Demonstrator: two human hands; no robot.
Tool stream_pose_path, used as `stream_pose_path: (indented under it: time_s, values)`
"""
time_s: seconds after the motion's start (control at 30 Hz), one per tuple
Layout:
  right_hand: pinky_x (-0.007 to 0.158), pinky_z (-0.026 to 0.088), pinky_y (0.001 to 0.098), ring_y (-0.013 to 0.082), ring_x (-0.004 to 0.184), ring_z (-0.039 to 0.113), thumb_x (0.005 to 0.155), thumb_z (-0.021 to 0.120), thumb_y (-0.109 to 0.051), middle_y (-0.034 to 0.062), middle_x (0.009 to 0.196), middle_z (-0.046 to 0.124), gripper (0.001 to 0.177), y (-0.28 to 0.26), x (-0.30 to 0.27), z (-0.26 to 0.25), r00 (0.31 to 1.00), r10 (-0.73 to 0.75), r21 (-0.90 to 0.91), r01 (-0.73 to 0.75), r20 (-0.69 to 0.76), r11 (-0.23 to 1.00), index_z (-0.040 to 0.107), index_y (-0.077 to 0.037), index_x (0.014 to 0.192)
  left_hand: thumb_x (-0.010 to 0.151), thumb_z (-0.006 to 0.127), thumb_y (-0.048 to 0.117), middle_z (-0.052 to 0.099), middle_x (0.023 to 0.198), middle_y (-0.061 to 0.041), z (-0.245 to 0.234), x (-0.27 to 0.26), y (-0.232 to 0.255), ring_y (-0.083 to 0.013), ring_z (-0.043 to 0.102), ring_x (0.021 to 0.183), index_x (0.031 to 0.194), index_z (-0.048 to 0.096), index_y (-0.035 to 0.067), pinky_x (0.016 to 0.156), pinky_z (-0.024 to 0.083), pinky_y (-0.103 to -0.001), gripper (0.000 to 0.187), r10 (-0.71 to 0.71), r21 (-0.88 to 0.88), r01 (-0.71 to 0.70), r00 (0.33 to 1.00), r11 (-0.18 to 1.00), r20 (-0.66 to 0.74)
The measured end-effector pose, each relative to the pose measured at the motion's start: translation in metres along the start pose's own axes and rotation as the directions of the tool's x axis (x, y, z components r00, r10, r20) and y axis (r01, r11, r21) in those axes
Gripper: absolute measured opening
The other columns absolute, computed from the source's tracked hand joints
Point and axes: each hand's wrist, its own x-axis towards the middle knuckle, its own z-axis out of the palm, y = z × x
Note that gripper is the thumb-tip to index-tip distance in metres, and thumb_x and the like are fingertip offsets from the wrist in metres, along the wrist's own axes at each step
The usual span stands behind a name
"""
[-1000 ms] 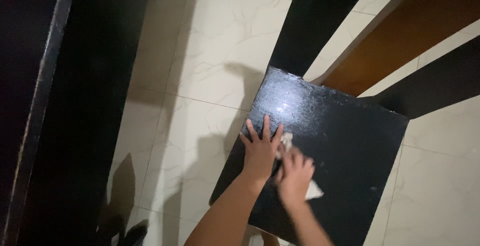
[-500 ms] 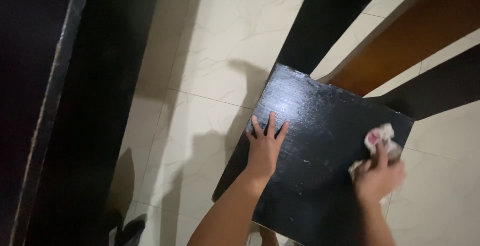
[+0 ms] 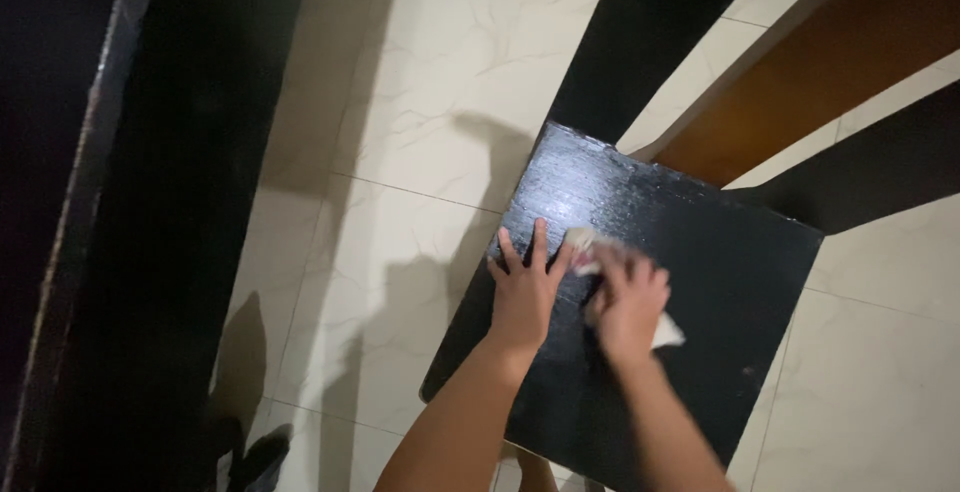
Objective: Wipe and clean the surfaces of a wooden dining chair using a cloth.
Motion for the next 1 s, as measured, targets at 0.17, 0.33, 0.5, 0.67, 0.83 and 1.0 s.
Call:
stream_pose_path:
  time_s: [0.17,0.33,0.5,0.67,0.83,1.0]
  values:
    - [0.096,0.044,0.05,0.0387,0.114,0.05,0.077,0.067,-0.002,0.0168,0.13,0.057,0.068,0.086,0.025,-0.01,0.994,0.074,-0.102,-0.083,-0.085,0.991,0.066,-0.027,0.14,0.083,0.073,0.012,0.011,0.167,-0.023,-0.017,-0.003,-0.003,-0.0644,0.029,0.139,0.162,0.027,0.029,0.101,0.042,-0.07,0.092,0.024,0.039,-0.026,0.997,0.999,0.073]
    - [0.1,0.044,0.0506,0.0406,0.115,0.049,0.084,0.069,-0.007,0.0202,0.13,0.055,0.067,0.08,-0.048,-0.015,0.954,0.243,-0.104,-0.263,-0.176,0.959,0.063,-0.025,0.149,0.083,0.074,0.012,0.012,0.167,-0.022,-0.002,0.0,-0.001,-0.0645,0.03,0.138,0.16,0.028,0.03,0.1,0.043,-0.071,0.092,0.017,0.039,-0.017,1.0,0.999,0.014]
    - [0.095,0.041,0.0564,0.0429,0.113,0.049,0.079,0.073,-0.021,0.0219,0.126,0.054,0.067,0.016,-0.089,-0.029,0.942,0.315,-0.201,-0.332,-0.111,0.922,0.063,-0.022,0.145,0.083,0.074,0.012,0.011,0.167,-0.023,-0.002,0.001,-0.001,-0.066,0.028,0.138,0.161,0.027,0.03,0.099,0.042,-0.072,0.093,0.02,0.028,-0.022,0.999,0.999,0.047]
    - [0.091,0.04,0.0598,0.0428,0.119,0.049,0.085,0.077,-0.038,0.0213,0.13,0.056,0.044,0.03,-0.04,-0.039,0.94,0.256,-0.203,-0.303,-0.228,0.931,0.073,-0.017,0.124,0.085,0.073,0.014,0.01,0.167,-0.024,0.002,0.0,-0.001,-0.0668,0.029,0.137,0.161,0.027,0.03,0.098,0.043,-0.073,0.09,0.023,0.057,-0.023,1.0,0.998,-0.002]
    - [0.092,0.048,0.0474,0.0349,0.108,0.056,0.091,0.073,-0.019,0.0144,0.114,0.062,0.019,0.026,-0.049,-0.027,0.963,0.271,-0.104,-0.27,-0.007,0.957,0.074,-0.011,0.108,0.086,0.073,0.016,0.007,0.167,-0.024,-0.001,0.001,0.001,-0.0675,0.027,0.138,0.162,0.024,0.03,0.099,0.042,-0.073,0.092,0.022,0.054,-0.025,0.998,0.998,0.051]
    - [0.084,0.049,0.0439,0.0345,0.095,0.057,0.078,0.071,-0.002,0.0146,0.101,0.064,0.024,-0.011,-0.088,-0.031,0.992,0.128,-0.008,-0.128,0.016,0.992,0.073,-0.006,0.101,0.086,0.072,0.019,0.006,0.167,-0.024,-0.008,0.002,0.001,-0.0676,0.025,0.139,0.162,0.022,0.03,0.1,0.041,-0.073,0.092,0.019,0.064,-0.025,0.995,0.998,0.094]
